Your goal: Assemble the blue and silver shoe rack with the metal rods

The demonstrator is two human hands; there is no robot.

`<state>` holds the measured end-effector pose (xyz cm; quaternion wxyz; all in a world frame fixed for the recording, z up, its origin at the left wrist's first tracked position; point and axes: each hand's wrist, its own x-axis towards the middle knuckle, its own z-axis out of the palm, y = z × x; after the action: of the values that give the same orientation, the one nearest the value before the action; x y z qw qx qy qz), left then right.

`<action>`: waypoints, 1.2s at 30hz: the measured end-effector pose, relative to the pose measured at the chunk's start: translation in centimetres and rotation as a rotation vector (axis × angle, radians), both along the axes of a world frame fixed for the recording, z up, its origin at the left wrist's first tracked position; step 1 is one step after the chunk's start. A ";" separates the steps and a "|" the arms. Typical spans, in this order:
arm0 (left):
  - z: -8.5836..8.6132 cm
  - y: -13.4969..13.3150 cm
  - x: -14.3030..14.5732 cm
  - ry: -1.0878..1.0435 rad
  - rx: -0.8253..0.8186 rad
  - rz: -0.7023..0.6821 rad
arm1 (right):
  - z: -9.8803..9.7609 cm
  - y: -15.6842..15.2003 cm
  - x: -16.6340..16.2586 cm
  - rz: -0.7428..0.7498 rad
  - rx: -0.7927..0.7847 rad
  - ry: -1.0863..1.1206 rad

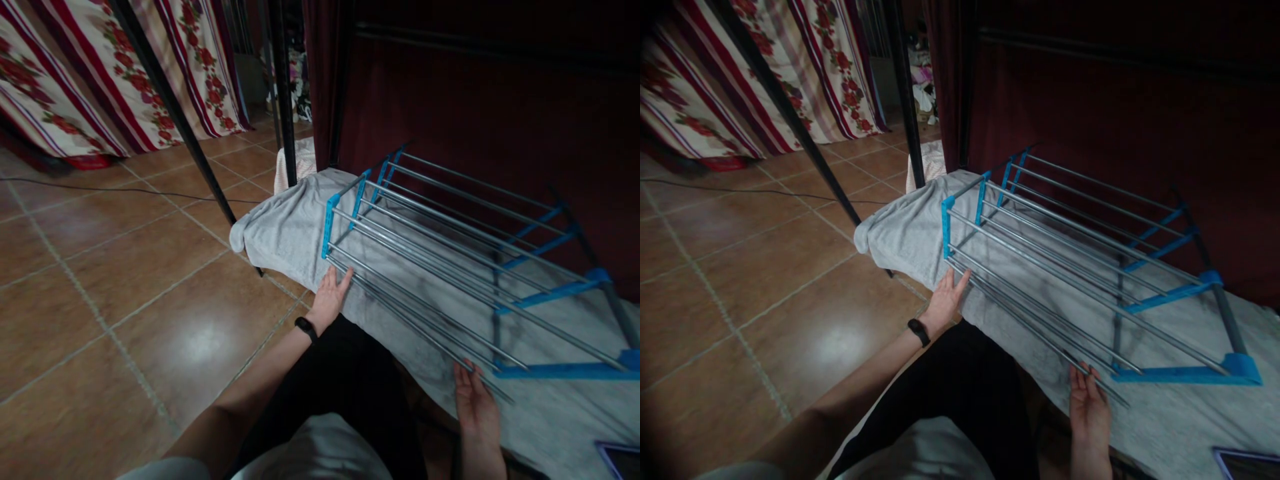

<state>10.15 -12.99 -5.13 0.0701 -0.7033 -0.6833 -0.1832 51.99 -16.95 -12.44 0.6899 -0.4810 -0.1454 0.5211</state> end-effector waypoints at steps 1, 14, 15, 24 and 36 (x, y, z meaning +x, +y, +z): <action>0.0 0.0 0.1 -0.015 0.003 -0.009 | -0.1 0.0 0.0 -0.007 0.002 0.001; -0.3 0.0 0.4 -0.522 0.032 -0.095 | 0.5 -0.3 -0.9 0.002 0.049 -0.002; -0.4 0.2 0.3 -0.622 0.039 -0.101 | 0.7 -0.3 -1.1 0.004 0.045 -0.003; -0.4 3.6 0.1 -1.646 0.152 0.146 | 1.7 -0.4 -2.3 -0.046 0.078 0.001; -0.6 5.5 -1.0 -1.977 0.289 0.479 | 1.7 0.0 -2.3 -0.064 0.023 0.049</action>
<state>9.19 -7.48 -5.75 -0.4052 -0.0680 -0.5293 -0.7423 49.65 -16.95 -10.72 0.7151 -0.4645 -0.1189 0.5087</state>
